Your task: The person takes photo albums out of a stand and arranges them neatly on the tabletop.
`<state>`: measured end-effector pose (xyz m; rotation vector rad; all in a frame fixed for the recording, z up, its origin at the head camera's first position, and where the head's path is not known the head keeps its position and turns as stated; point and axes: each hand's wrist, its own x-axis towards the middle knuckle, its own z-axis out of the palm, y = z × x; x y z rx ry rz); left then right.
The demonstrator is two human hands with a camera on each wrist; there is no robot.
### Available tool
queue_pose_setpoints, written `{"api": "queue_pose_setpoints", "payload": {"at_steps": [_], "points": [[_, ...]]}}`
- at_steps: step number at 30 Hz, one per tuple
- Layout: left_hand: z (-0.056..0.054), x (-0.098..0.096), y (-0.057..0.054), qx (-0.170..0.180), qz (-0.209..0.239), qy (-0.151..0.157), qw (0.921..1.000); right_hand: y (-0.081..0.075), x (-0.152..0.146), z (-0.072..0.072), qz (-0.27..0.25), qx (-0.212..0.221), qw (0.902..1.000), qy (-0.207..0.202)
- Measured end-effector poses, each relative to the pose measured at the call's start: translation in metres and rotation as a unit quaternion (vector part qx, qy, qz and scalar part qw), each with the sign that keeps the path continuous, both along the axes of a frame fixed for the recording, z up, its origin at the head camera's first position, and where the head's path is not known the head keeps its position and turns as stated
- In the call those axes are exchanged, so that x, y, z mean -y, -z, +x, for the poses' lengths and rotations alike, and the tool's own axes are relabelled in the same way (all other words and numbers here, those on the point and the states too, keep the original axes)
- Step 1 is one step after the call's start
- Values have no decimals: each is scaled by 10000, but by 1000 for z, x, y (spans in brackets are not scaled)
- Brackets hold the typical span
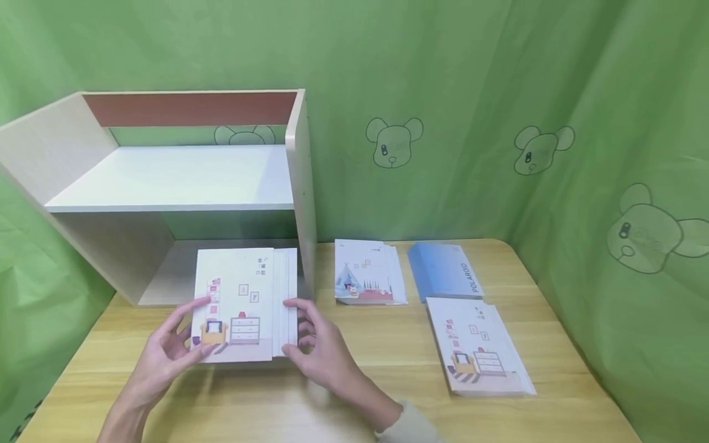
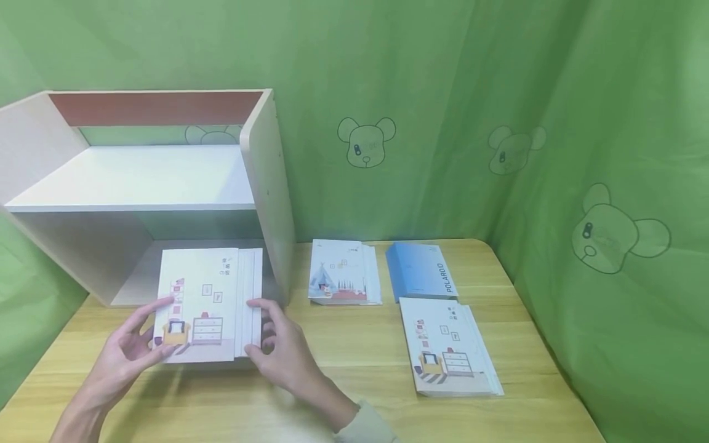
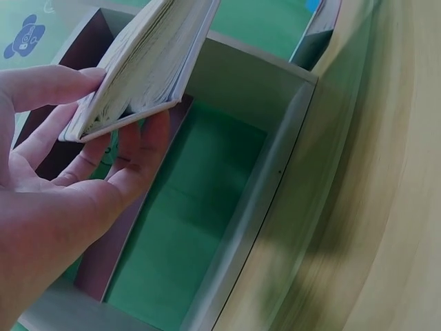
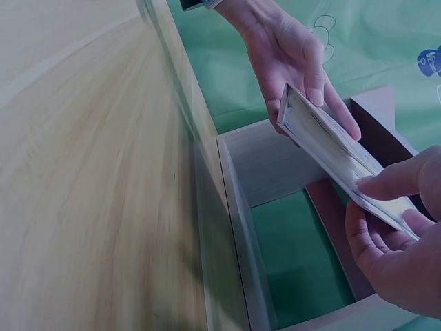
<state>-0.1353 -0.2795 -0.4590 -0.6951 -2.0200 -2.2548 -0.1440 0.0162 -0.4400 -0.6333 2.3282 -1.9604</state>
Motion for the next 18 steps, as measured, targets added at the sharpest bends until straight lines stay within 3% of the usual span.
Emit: {"api": "queue_pose_setpoints", "payload": {"at_steps": [18], "points": [[3, -12, -3, -48, 89, 178, 9998, 0, -12, 2, 16, 57, 10000, 18]]}}
